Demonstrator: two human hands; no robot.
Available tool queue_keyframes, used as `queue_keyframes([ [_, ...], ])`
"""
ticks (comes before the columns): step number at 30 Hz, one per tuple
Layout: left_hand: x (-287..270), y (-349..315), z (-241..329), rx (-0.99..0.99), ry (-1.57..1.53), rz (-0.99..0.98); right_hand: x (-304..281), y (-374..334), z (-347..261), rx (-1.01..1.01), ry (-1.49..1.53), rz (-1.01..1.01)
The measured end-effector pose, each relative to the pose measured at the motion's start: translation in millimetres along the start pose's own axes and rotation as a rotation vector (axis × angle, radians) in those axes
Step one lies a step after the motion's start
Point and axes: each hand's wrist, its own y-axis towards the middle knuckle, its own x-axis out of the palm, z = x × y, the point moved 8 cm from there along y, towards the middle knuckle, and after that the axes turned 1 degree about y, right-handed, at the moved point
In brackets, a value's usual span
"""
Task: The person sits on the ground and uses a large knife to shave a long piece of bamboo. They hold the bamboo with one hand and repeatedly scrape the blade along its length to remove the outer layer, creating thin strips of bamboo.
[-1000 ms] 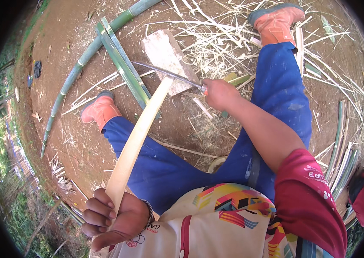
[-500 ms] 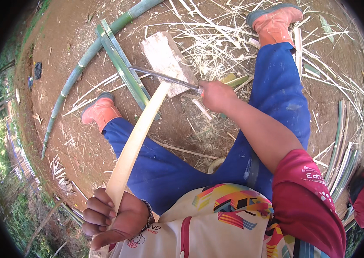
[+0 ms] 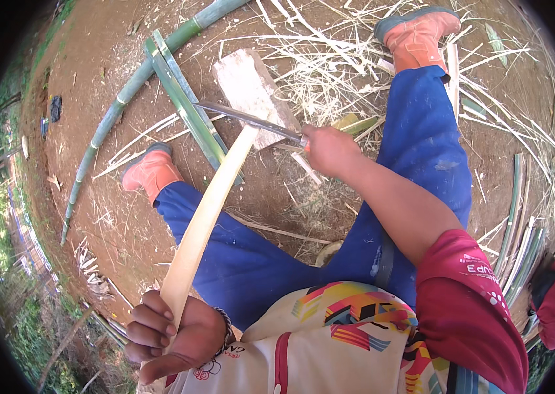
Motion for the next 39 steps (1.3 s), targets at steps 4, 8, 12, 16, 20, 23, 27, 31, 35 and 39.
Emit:
queue_keyframes([
  [4, 2, 3, -7, -0.030, -0.084, -0.027, 2, -11, -3, -0.009, 0.004, -0.039],
  [8, -1, -1, 3, 0.031, 0.045, 0.023, -1, -6, -11, 0.009, 0.008, -0.075],
  [12, -1, -3, 1, 0.006, 0.017, 0.016, 1, -6, -6, 0.017, 0.014, -0.091],
  [16, -1, -1, 3, 0.023, 0.037, 0.000, 4, -1, 4, 0.062, 0.006, -0.001],
  [20, -4, -1, 2, 0.017, 0.011, -0.002, 4, -7, 5, -0.029, 0.047, 0.035],
  [23, -4, -1, 4, 0.087, 0.128, 0.122, 1, 4, 9, 0.033, 0.039, 0.031],
  [27, -9, -1, 5, 0.089, 0.093, 0.106, -5, -22, -28, -0.097, -0.018, -0.045],
  [31, -5, -1, 4, 0.012, 0.112, 0.028, 1, 0, 1, 0.082, 0.004, -0.076],
  [35, -5, -1, 7, 0.022, 0.096, 0.032, 3, -13, -12, -0.011, 0.062, 0.011],
  [39, -6, -2, 5, 0.001, 0.081, 0.025, 1, -20, -41, -0.230, -0.006, 0.051],
])
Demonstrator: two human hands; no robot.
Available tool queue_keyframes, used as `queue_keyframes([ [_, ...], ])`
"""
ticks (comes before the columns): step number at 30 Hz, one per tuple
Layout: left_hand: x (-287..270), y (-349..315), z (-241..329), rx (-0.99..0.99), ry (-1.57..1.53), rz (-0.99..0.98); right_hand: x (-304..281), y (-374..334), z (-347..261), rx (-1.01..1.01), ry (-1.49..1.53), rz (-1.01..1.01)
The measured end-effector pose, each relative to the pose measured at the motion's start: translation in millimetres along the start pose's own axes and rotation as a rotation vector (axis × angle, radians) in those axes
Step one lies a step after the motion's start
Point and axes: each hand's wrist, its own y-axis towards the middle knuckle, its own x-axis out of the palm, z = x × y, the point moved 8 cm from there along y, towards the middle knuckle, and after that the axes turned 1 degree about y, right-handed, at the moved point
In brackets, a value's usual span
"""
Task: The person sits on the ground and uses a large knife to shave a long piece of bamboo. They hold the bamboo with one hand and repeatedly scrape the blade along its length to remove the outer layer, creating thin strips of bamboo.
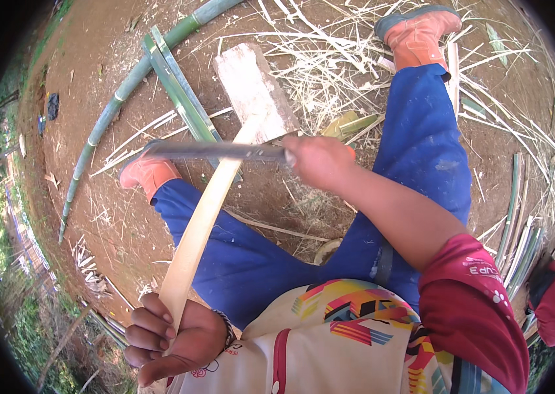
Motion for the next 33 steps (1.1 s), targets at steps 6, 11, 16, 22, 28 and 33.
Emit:
queue_keyframes([
  [6, 6, 3, 2, 0.003, -0.011, -0.064, 8, 5, 24, 0.198, 0.055, -0.053],
  [11, 7, 0, 1, 0.023, 0.006, -0.023, 6, 7, 11, 0.227, 0.027, -0.285],
  [16, 11, 2, -2, 0.044, -0.035, -0.054, 10, 12, 51, 0.282, -0.012, -0.103],
  [22, 8, 3, -1, 0.030, -0.034, -0.067, 4, 8, 34, 0.227, 0.121, -0.073],
  [28, 9, 2, -1, 0.029, -0.002, -0.078, 4, 9, 48, 0.271, 0.015, -0.124],
  [33, 5, 1, 0, 0.031, 0.012, -0.047, 8, 11, 53, 0.286, 0.048, -0.108],
])
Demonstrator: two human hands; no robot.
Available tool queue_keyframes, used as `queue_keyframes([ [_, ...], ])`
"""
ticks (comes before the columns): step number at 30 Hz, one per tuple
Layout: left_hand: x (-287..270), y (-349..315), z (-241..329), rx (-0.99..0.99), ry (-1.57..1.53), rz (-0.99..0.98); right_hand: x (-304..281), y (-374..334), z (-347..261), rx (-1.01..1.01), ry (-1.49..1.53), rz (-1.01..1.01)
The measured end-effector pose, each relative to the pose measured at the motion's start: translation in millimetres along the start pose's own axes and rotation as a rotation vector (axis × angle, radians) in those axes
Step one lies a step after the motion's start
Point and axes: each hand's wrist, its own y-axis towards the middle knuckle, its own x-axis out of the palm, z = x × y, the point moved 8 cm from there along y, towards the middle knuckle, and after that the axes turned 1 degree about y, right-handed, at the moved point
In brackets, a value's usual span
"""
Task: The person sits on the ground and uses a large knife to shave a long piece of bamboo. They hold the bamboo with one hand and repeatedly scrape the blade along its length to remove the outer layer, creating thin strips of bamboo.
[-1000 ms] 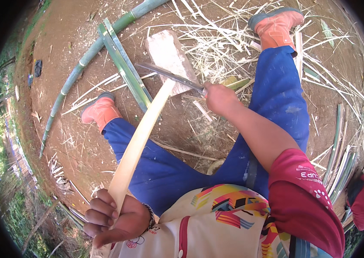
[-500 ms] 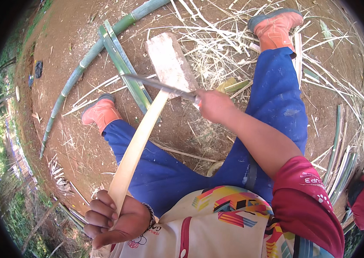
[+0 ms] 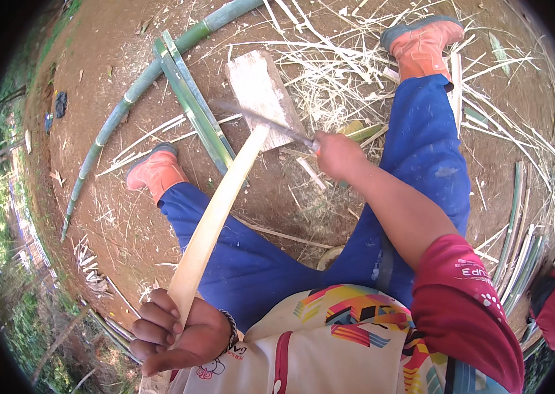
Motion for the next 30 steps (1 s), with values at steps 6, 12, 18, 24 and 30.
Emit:
queue_keyframes([
  [6, 0, 2, 0, 0.002, -0.028, -0.022, 5, -2, 7, -0.017, 0.025, 0.144],
  [12, -2, 3, -3, -0.001, -0.028, -0.037, -15, -45, -49, -0.176, 0.052, 0.069],
  [18, -5, 1, -1, -0.015, -0.031, -0.038, -10, -55, -58, -0.219, 0.017, 0.000],
  [24, -6, -1, 2, -0.026, -0.081, 0.010, 1, -2, 10, 0.018, -0.006, 0.055],
  [30, -13, 6, -3, 0.057, -0.118, -0.175, -6, -14, 0, -0.013, 0.041, 0.087],
])
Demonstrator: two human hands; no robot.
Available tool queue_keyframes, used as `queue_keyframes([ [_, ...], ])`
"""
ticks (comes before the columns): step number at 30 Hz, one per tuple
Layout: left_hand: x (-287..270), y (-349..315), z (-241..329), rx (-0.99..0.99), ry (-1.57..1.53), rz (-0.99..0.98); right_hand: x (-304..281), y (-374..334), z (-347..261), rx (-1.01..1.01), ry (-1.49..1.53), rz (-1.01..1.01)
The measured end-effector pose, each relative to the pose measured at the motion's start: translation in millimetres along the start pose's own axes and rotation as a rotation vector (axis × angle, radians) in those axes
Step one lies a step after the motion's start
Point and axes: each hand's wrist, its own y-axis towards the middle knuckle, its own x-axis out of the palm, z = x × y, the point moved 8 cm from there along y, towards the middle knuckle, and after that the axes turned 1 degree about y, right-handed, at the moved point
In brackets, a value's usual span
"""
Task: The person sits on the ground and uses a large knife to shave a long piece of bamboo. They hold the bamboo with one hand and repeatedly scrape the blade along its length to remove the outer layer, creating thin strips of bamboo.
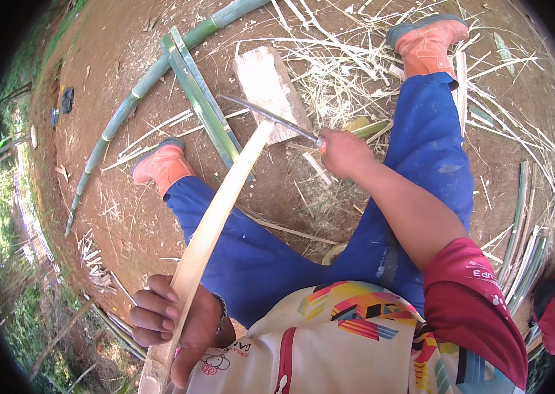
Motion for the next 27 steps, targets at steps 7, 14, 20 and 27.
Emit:
queue_keyframes([
  [7, 13, 6, -7, -0.040, -0.165, -0.283, -13, -71, -79, -0.181, 0.010, -0.114],
  [14, 8, 2, -6, -0.027, -0.144, -0.187, -27, -141, -130, -0.441, 0.111, -0.085],
  [20, 8, 2, -3, -0.014, -0.071, -0.133, -21, -142, -126, -0.436, 0.130, -0.042],
  [27, 9, 1, -3, -0.025, -0.092, -0.142, -17, -134, -120, -0.450, 0.106, -0.001],
])
